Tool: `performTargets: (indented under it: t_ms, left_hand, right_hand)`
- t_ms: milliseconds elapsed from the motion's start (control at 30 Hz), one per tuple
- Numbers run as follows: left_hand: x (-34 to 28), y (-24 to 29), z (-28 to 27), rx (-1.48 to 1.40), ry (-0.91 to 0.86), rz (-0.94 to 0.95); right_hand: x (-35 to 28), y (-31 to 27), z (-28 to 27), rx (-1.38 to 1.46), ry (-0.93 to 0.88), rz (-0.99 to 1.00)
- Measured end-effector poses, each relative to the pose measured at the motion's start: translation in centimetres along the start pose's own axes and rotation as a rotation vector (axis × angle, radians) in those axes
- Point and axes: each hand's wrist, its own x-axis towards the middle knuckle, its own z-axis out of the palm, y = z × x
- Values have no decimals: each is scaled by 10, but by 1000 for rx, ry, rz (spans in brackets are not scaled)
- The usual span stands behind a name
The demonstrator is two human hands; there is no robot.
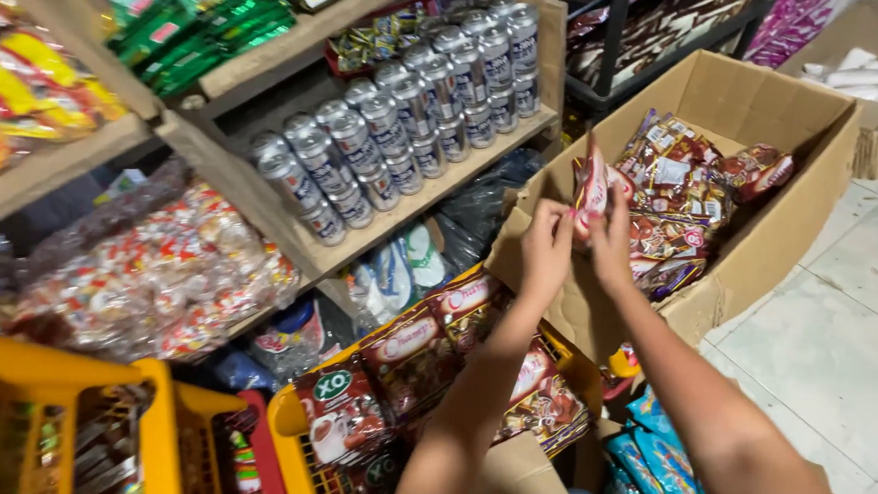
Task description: The person sorts and packs various chocolate and snack bags into a box and crates.
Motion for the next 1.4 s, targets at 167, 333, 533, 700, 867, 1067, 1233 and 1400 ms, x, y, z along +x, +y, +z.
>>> performTargets:
  t_ms: [167,333,533,700,867,1067,1233,1400]
  left_hand:
    - [-58,75,-78,-256,-195,-78]
    - [-135,108,-144,-510,-451,-270]
    - [-248,141,-184,-681,-347,-731]
    - [-348,128,-202,-877,-117,-988]
    - [-417,135,-213,-1103,64,-1189]
    - [-420,183,-223,-605,81,-1066]
    - [-452,162,-224,-732,88,-1099]
    - [-485,128,-225,-674,108,-1020]
  right_hand:
    - [-37,-89,-50,332,-292,128]
    - [-128,-74,-74,281,-892,303]
    - [-333,-85,-89,1112,-801,1101]
    - [-391,-118,-106,1129,-681,1425]
    - [-369,-177,-110,637,-633,1547]
    - [-333,-269,-119,785,-683,1324]
    - [-352,-262,-106,378,-741,1367]
    - [-386,-239,-120,591,-765,1269]
